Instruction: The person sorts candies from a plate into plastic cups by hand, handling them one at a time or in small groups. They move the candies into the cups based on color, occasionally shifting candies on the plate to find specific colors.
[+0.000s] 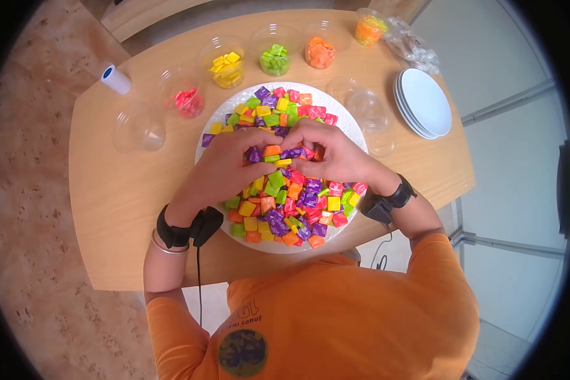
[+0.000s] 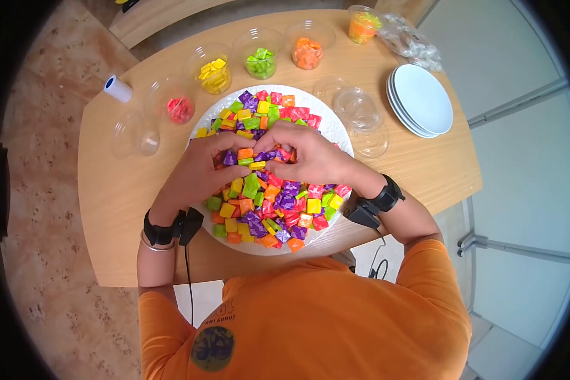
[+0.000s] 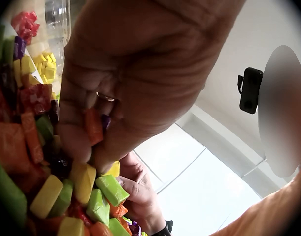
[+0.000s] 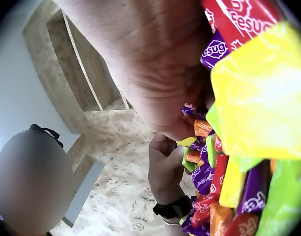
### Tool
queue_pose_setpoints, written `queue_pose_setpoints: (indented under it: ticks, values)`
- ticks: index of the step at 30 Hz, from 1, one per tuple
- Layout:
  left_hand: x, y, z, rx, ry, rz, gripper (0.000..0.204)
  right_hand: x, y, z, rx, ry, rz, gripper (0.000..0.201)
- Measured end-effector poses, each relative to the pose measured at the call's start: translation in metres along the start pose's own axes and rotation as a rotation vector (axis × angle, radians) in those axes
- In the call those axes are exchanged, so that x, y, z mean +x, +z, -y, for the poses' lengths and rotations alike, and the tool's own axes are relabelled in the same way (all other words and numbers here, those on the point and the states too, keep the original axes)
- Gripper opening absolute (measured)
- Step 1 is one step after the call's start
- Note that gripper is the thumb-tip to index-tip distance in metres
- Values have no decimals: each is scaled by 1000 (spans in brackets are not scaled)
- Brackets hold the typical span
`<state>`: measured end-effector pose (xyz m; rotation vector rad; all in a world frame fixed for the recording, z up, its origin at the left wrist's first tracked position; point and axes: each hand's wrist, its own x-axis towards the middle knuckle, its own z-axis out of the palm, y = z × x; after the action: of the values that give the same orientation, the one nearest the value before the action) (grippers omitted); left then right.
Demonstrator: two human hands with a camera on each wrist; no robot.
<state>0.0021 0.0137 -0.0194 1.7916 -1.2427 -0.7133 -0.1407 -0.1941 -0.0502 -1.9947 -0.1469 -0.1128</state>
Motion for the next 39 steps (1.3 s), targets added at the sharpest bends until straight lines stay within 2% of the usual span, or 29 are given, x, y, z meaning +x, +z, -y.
queue_pose_setpoints:
  ticks: [1, 3, 6, 8, 12, 13, 15, 19, 21, 24, 26, 34, 36, 38, 39]
  values:
    - [0, -2, -3, 26, -49, 27, 40, 1, 0, -1, 1, 0, 0, 29]
    - [0, -3, -4, 52, -97, 55, 38, 2, 0, -2, -91, -140, -45, 24]
    - [1, -1, 1, 90, -115, 28, 36, 2, 1, -3, -108, -141, -98, 19]
    - [1, -3, 8, 50, -48, -46, 34, 3, 0, -2, -96, -127, -98, 18]
    - [-2, -12, 3, 2, -76, -53, 31, 3, -5, -3, -73, -91, -108, 15]
    - [-3, -12, 3, 53, -16, -77, 30, 2, -6, -4, -73, -92, -107, 15]
    - [-4, -13, 1, 106, 43, -105, 29, 1, -6, -10, 123, 40, -154, 14]
    - [-6, -8, -2, 176, 86, -104, 32, 4, -9, -17, 192, 76, -137, 12]
    - [-7, -6, -1, 182, 104, -120, 33, 5, -12, -11, 224, 179, -116, 12]
    - [-7, -4, -2, 198, 131, -189, 35, 5, -21, -8, 246, 255, -80, 17]
    - [-5, -1, -3, 163, 191, -267, 36, 6, -19, -15, 283, 241, -94, 19]
    - [-6, 1, -18, 162, 71, -236, 32, 6, -22, -18, 391, 184, -85, 26]
    - [-4, 0, -31, 155, 59, -227, 30, 6, -23, -17, 399, 155, -122, 28]
    - [-3, 9, -46, 242, 46, -124, 22, 8, -23, -18, 365, 171, -172, 28]
    - [-1, 16, -41, 234, 45, -130, 22, 9, -23, -19, 329, 187, -213, 28]
